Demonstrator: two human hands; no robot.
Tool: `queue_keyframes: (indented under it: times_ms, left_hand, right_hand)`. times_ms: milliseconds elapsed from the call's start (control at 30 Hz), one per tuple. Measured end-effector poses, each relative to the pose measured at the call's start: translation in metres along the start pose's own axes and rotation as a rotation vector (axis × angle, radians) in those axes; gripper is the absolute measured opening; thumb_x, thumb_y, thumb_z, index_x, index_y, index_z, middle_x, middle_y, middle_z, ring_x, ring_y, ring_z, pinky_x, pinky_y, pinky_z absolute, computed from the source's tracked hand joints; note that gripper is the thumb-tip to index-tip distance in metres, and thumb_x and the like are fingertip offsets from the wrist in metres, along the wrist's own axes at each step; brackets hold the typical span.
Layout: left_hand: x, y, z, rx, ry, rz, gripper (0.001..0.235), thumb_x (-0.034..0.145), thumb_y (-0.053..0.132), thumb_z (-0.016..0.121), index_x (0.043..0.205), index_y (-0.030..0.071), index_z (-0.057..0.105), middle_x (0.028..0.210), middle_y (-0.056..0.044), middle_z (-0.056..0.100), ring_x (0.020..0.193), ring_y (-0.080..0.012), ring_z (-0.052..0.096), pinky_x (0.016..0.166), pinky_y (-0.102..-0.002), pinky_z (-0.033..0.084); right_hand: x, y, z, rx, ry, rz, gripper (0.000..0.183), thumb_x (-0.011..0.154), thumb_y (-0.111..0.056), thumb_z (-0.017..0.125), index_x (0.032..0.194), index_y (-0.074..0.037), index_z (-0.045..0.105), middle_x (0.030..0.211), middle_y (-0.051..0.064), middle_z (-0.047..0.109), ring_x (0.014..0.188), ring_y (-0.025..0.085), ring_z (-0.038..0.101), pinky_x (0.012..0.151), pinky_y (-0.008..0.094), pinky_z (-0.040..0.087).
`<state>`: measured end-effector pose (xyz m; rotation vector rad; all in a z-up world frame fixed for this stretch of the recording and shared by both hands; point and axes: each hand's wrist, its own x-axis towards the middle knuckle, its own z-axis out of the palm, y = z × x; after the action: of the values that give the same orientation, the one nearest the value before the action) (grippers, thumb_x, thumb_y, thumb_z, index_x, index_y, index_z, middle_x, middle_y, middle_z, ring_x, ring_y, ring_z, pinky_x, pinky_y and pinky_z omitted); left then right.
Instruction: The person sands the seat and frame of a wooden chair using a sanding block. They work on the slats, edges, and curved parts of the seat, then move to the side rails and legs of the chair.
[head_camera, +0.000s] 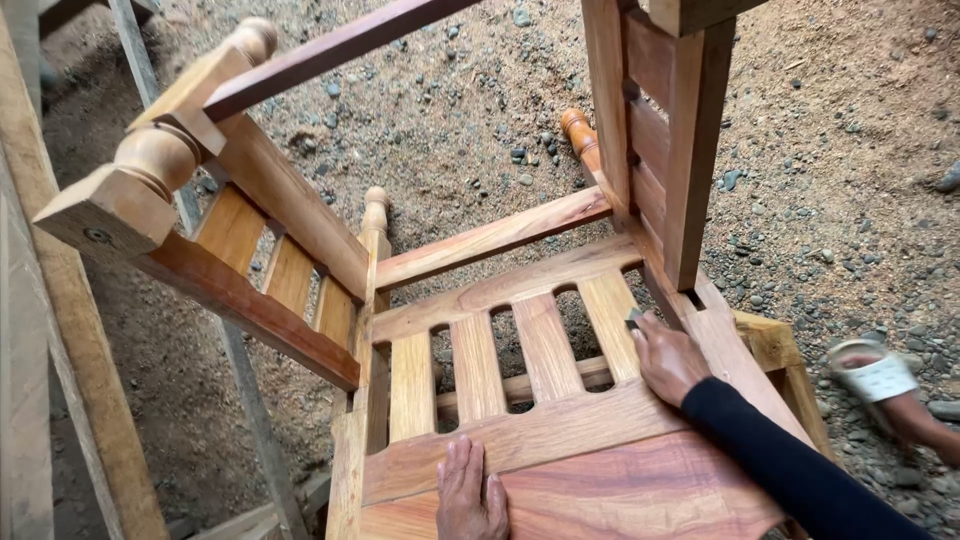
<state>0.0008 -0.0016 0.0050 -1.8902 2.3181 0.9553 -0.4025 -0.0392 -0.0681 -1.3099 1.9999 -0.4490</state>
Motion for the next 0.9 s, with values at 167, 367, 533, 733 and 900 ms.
queue_keyframes:
  times_ms: [167, 367, 533, 733, 900]
  left_hand:
    - [-0.005, -0.011, 0.013, 0.008, 0.024, 0.024, 0.056, 0.085, 0.021, 0.067, 0.138, 0.003, 0.061, 0.148, -0.022, 0.052, 0.145, -0.0380, 0.040, 0.120, -0.055, 0.022]
    - [-0.008, -0.011, 0.009, -0.020, 0.040, 0.052, 0.056, 0.085, 0.020, 0.066, 0.137, 0.001, 0.061, 0.148, -0.023, 0.053, 0.145, -0.0397, 0.041, 0.120, -0.054, 0.023]
    - [0.006, 0.035, -0.024, -0.017, -0.050, -0.028, 0.052, 0.091, 0.018, 0.062, 0.140, 0.000, 0.057, 0.152, -0.022, 0.048, 0.148, -0.0391, 0.036, 0.121, -0.053, 0.021]
    - [0.007, 0.047, -0.038, -0.025, -0.143, -0.128, 0.054, 0.092, 0.020, 0.060, 0.144, 0.004, 0.055, 0.156, -0.017, 0.044, 0.151, -0.0322, 0.031, 0.125, -0.048, 0.016]
    - [0.011, 0.049, -0.040, -0.021, -0.187, -0.118, 0.054, 0.095, 0.019, 0.058, 0.146, 0.001, 0.049, 0.158, -0.020, 0.039, 0.152, -0.0341, 0.025, 0.124, -0.050, 0.012]
  right_hand:
    - [0.065, 0.048, 0.049, -0.020, -0.158, 0.310, 0.043, 0.113, -0.026, 0.041, 0.099, 0.003, 0.071, 0.062, 0.012, 0.059, 0.046, 0.018, 0.050, 0.048, 0.041, 0.050]
    - [0.018, 0.063, 0.051, -0.258, 0.324, -0.280, 0.028, 0.107, -0.024, 0.047, 0.106, -0.004, 0.066, 0.086, 0.021, 0.069, 0.068, 0.034, 0.068, 0.060, 0.047, 0.056]
    - [0.046, 0.014, 0.016, -0.073, -0.209, 0.285, 0.037, 0.112, -0.026, 0.040, 0.119, -0.001, 0.066, 0.089, 0.028, 0.071, 0.071, 0.036, 0.070, 0.066, 0.049, 0.059]
    - [0.001, 0.001, 0.023, -0.112, -0.135, 0.053, 0.036, 0.107, -0.021, 0.043, 0.132, 0.002, 0.057, 0.125, 0.025, 0.063, 0.113, 0.034, 0.064, 0.105, 0.045, 0.048]
    - [-0.082, -0.066, 0.020, -0.366, -0.147, -0.402, 0.062, 0.095, -0.033, 0.052, 0.145, 0.004, 0.047, 0.152, 0.031, 0.043, 0.142, 0.046, 0.039, 0.115, 0.061, 0.027]
